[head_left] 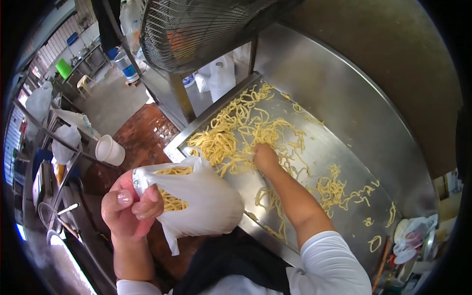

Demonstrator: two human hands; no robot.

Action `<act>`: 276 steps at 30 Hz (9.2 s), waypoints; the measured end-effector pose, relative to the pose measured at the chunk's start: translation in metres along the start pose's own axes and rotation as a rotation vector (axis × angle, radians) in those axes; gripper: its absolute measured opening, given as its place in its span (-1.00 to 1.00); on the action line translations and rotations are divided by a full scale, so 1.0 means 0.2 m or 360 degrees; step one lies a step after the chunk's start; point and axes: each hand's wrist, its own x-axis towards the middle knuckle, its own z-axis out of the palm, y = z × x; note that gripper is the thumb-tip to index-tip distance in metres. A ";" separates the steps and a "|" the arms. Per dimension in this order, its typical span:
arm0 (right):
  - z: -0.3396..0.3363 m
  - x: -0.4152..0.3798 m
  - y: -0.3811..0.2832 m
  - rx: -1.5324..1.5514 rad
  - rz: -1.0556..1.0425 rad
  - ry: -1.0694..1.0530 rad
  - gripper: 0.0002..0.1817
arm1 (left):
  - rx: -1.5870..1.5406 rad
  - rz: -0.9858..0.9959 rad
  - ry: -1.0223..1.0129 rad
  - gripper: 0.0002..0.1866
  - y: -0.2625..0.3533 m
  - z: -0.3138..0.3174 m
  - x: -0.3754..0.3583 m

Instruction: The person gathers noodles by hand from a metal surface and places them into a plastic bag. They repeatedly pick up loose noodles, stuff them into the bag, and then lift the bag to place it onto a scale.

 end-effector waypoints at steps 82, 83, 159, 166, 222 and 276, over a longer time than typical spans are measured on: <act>-0.65 -2.11 2.07 0.0134 0.1945 0.1491 -0.19 | 0.0287 -0.0332 0.0504 -0.66 -0.68 0.08 0.24; -0.68 -2.22 2.16 0.0073 0.1827 0.1589 -0.22 | 0.0302 -0.0321 0.0508 -0.67 -0.67 0.09 0.27; -0.88 -0.34 -0.57 0.0290 -0.0539 -0.0556 -0.55 | -0.0157 -0.0472 -0.0103 -0.23 -0.26 -0.10 0.28; -1.06 -0.40 -0.44 -0.0928 -0.0455 -0.1035 -0.69 | -0.0350 -0.0375 -0.0165 -0.18 -0.26 -0.24 0.18; -1.67 -1.12 -0.30 0.3072 -0.0296 -0.0339 -0.53 | -0.0169 -0.0548 0.0163 -0.34 -1.00 -0.09 -0.02; -3.95 -3.40 3.64 0.0505 0.1513 0.1364 -0.61 | -0.0164 -0.1626 -0.0644 -0.12 -2.35 1.99 -0.72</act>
